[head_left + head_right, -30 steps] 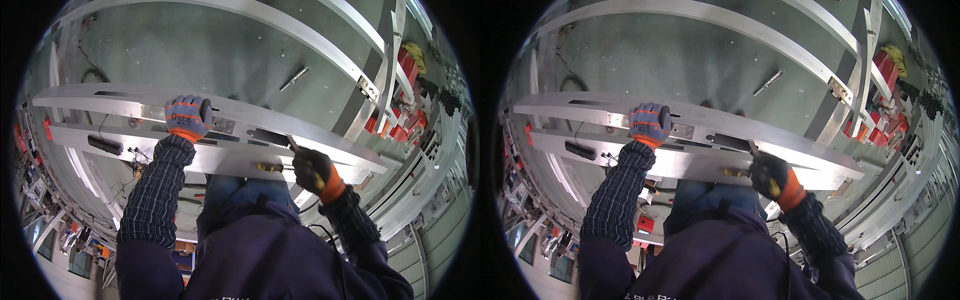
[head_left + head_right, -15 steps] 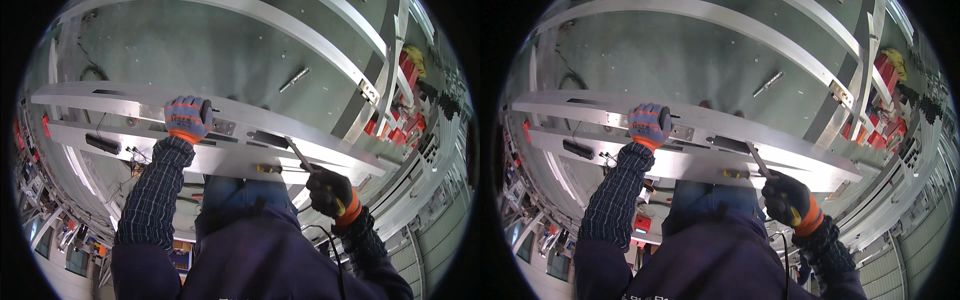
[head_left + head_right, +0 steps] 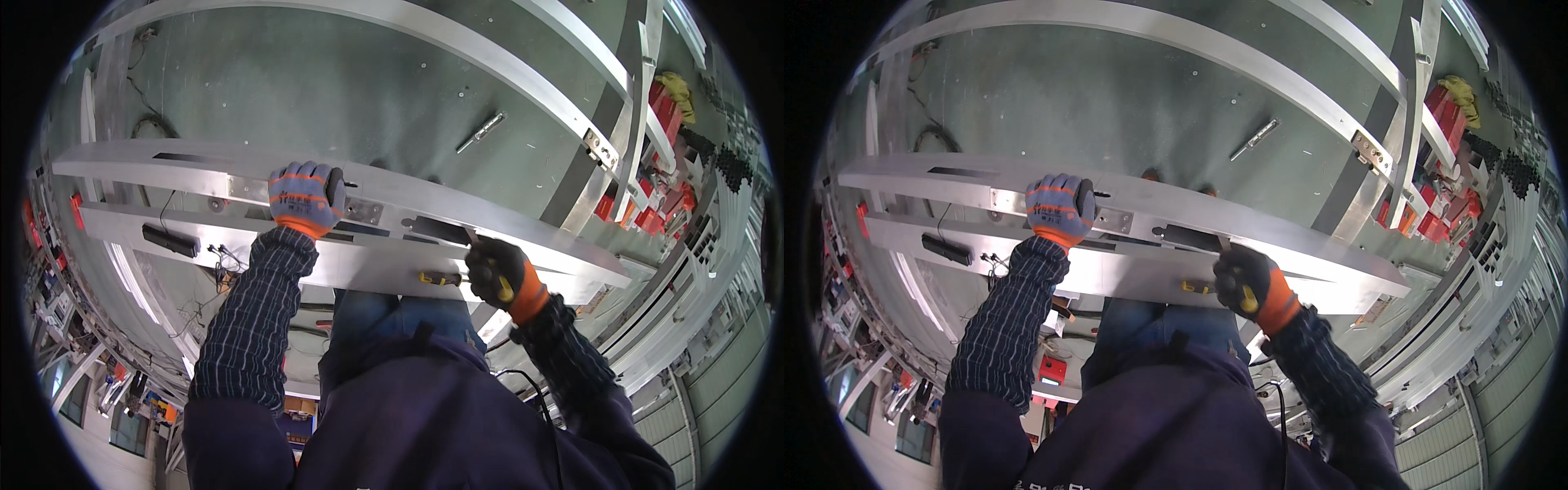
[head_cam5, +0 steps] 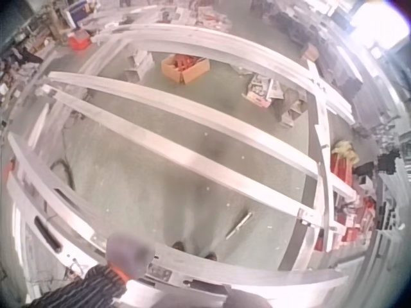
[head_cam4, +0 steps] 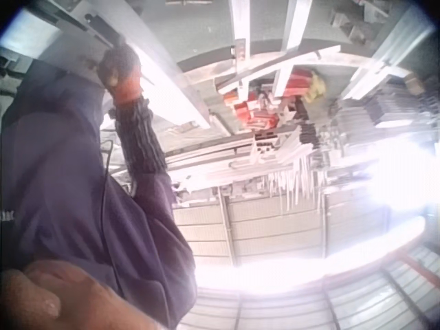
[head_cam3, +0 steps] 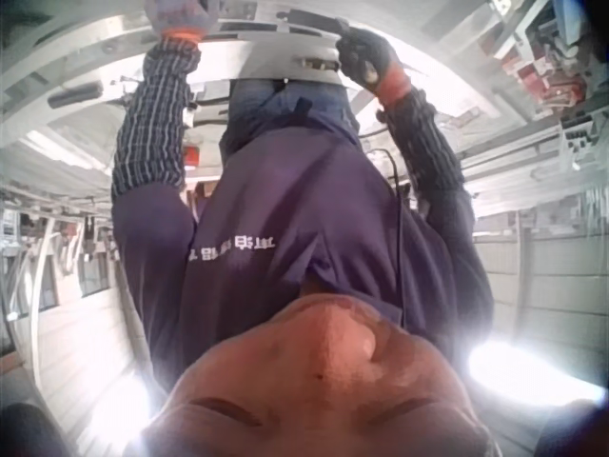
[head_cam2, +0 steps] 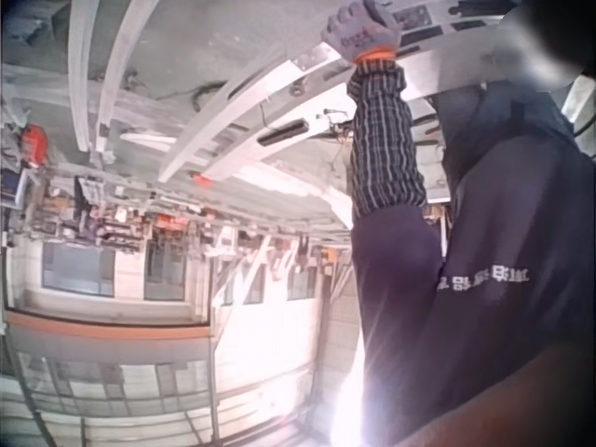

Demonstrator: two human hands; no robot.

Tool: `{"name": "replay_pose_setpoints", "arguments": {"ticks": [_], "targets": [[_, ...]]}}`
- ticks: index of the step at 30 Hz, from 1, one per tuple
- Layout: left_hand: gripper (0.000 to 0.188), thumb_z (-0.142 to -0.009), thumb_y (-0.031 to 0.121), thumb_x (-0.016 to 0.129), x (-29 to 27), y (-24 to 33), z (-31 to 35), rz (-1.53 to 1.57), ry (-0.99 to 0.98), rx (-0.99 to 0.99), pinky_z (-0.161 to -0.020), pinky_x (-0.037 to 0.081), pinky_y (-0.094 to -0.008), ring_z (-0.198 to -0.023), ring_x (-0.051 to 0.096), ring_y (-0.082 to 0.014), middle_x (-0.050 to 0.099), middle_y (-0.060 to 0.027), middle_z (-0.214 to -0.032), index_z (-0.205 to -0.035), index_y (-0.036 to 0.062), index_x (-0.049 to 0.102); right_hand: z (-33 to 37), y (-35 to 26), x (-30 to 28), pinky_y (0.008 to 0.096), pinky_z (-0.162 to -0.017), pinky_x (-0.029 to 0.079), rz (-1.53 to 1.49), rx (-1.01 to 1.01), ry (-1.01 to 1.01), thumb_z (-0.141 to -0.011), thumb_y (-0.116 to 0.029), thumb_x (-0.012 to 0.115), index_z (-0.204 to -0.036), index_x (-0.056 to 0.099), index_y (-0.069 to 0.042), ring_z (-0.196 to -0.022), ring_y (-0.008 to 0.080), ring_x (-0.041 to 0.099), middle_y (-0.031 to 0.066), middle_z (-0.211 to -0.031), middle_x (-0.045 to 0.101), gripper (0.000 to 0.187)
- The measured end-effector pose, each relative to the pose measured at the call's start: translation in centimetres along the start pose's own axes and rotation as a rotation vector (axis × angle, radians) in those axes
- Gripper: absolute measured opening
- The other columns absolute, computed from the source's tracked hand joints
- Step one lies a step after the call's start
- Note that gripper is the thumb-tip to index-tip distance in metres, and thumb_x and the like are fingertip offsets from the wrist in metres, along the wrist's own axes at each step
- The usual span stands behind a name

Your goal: The person uses a screwdriver to tighten screws on a white metal frame, then uses a blue sanding block to smooth the frame's edges. The person repeats this process on multiple sections of the frame.

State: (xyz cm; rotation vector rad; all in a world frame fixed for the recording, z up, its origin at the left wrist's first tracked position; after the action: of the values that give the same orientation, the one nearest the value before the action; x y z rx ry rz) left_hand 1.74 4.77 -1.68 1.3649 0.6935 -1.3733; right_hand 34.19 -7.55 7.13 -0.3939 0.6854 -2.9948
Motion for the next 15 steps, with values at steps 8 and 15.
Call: {"name": "replay_pose_setpoints", "arguments": {"ticks": [8, 15], "targets": [[0.016, -0.086, 0.029, 0.066, 0.0, 0.0, 0.7, 0.005, 0.037, 0.005, -0.08, 0.045, -0.0464, -0.083, 0.064, -0.03, 0.067, -0.0067, -0.083, -0.085, 0.0128, 0.068, 4.8, -0.6, 0.2, 0.0258, -0.061, 0.051, -0.759, 0.327, -0.105, -0.101, -0.014, 0.067, -0.119, 0.063, -0.006, -0.068, 0.0087, 0.059, 0.0025, -0.092, 0.063, 0.02], [0.017, -0.086, 0.029, 0.067, 0.0, -0.5, 0.6, 0.009, 0.041, -0.02, -0.08, 0.045, -0.0466, -0.083, 0.064, -0.0299, 0.068, -0.0065, -0.083, -0.085, 0.013, 0.068, 5.2, 1.4, 0.0, 0.024, -0.06, 0.047, -0.794, 0.326, -0.1, -0.106, -0.018, 0.055, -0.128, 0.06, -0.004, -0.067, 0.01, 0.058, 0.0031, -0.087, 0.059, 0.027]]}}
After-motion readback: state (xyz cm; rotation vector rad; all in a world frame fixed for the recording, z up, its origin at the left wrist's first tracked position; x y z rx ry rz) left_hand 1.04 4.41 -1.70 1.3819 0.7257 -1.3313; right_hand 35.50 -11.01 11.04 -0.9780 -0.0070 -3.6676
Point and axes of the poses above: each hand's wrist, its own z-axis away from the middle knuckle, its own x-axis out of the palm, y = z × x, the point moved 4 cm from there along -z, towards the middle knuckle
